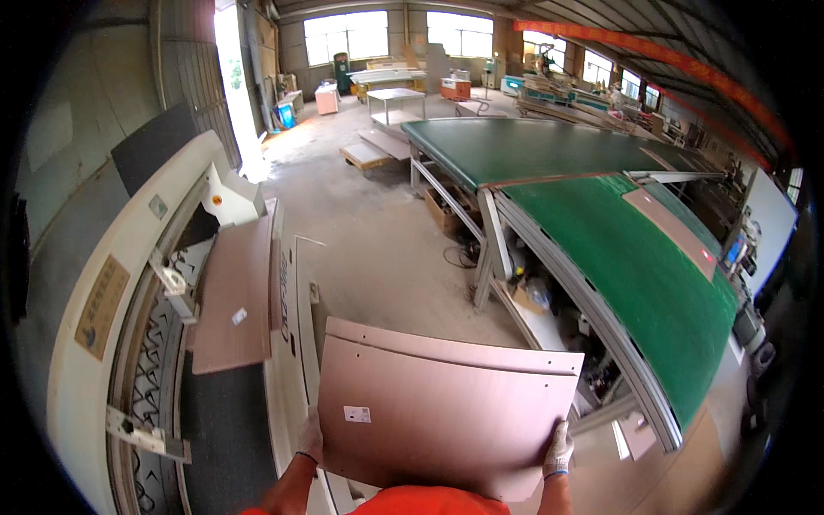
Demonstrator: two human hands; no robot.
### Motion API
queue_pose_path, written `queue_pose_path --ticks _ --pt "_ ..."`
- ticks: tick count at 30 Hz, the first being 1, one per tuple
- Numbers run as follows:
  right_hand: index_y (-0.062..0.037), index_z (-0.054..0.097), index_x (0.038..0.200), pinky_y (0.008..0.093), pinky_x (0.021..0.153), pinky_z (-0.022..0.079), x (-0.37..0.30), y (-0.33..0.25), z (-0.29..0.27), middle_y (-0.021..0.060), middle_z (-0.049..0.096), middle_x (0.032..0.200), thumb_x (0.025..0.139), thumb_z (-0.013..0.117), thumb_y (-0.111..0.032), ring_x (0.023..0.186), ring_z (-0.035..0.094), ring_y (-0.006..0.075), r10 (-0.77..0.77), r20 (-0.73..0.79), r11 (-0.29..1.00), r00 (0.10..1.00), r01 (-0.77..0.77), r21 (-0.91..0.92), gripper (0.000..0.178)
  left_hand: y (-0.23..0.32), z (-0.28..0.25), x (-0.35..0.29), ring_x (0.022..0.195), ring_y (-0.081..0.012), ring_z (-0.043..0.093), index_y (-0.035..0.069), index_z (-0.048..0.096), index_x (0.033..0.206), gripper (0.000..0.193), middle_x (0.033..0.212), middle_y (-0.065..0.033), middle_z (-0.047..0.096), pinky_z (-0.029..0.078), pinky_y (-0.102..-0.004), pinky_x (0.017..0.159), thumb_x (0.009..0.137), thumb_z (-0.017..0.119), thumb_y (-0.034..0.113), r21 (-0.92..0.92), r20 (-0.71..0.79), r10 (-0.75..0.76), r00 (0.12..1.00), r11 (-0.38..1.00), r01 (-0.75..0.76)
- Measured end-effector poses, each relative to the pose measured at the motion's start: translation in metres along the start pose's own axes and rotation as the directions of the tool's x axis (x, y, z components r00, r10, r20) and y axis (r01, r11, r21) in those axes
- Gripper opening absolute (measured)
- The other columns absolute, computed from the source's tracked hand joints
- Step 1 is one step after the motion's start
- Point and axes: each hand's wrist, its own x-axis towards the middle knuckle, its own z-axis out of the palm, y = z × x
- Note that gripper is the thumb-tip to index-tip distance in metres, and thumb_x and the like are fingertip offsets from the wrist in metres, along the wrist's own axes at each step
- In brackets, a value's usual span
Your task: The person handles large rectangular wood panels in a workshop, using a handheld tool to apply a substance to the edges. They place the panels onto a machine, adjust them, and then move them to a stack on the floor.
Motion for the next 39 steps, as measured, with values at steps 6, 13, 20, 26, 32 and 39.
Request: queue_pose_path --ticks 6,13,20,26,32,39 --pt "0.0115 0.070 0.119 0.0348 0.088 0.051 0.123 -0.055 0.147 0.0083 0.070 0.109 0.100 0.071 -0.053 0.095 0.061 0.0177 -0.078 0.062 0.996 0.995 0.076 0.045 0.067 0.069 0.041 0.115 0.092 -0.0306 0.069 -0.005 0.071 0.112 0.079 0.101 -0.0233 0.074 0.051 -0.0496 0.086 0.110 0.036 0.066 0.006 -0.073 0.074 0.995 0.997 -0.074" --pt "0.0142 0.066 0.127 0.0396 0.095 0.054 0.262 -0.074 0.328 0.0132 0.072 0.116 0.096 0.075 -0.053 0.104 0.067 0.0235 -0.009 0.263 0.996 0.965 -0.015 0.088 0.075 0.146 0.060 0.179 0.070 -0.0401 0.064 -0.001 0.064 0.084 0.074 0.073 -0.0238 0.063 0.046 -0.0555 0.069 0.112 0.030 0.059 0.534 -0.240 0.217 0.946 0.844 -0.058" --pt "0.0087 0.060 0.135 0.0437 0.100 0.055 0.414 -0.102 0.545 0.0162 0.069 0.128 0.100 0.070 -0.056 0.110 0.068 0.0270 -0.055 0.365 0.987 0.929 -0.006 0.164 0.074 0.191 0.105 0.389 0.068 -0.0341 0.062 -0.001 0.062 0.081 0.066 0.067 -0.0186 0.060 0.046 -0.0514 0.065 0.111 0.043 0.055 0.568 -0.284 0.600 0.748 0.733 -0.373" --pt "0.0115 0.060 0.137 0.0395 0.105 0.051 0.471 -0.156 0.698 0.0150 0.068 0.132 0.094 0.070 -0.067 0.116 0.065 0.0244 -0.041 0.312 0.997 0.949 0.018 0.078 0.090 0.318 0.135 0.561 0.071 -0.0408 0.066 0.000 0.068 0.105 0.052 0.079 -0.0249 0.067 0.050 -0.0541 0.069 0.110 0.050 0.048 0.630 -0.153 0.447 0.882 0.731 -0.261" --pt "0.0035 0.073 0.104 0.0352 0.072 0.049 0.558 -0.177 0.856 0.0036 0.068 0.090 0.095 0.073 -0.061 0.079 0.059 0.0152 0.015 0.215 1.000 0.977 -0.010 -0.023 0.065 0.372 0.171 0.756 0.071 -0.0387 0.064 0.002 0.066 0.110 0.041 0.079 -0.0204 0.066 0.049 -0.0519 0.066 0.113 0.046 0.039 0.607 -0.162 0.404 0.900 0.760 -0.231" --pt "0.0067 0.076 0.099 0.0373 0.079 0.050 0.700 -0.236 1.097 0.0052 0.071 0.090 0.098 0.069 -0.061 0.083 0.060 0.0170 -0.033 0.277 0.924 0.960 0.135 -0.358 0.068 0.430 0.193 1.001 0.075 -0.0195 0.063 0.001 0.068 0.108 0.047 0.079 -0.0075 0.069 0.050 -0.0419 0.067 0.110 0.055 0.046 -0.291 -0.254 0.059 0.965 0.947 -0.134"
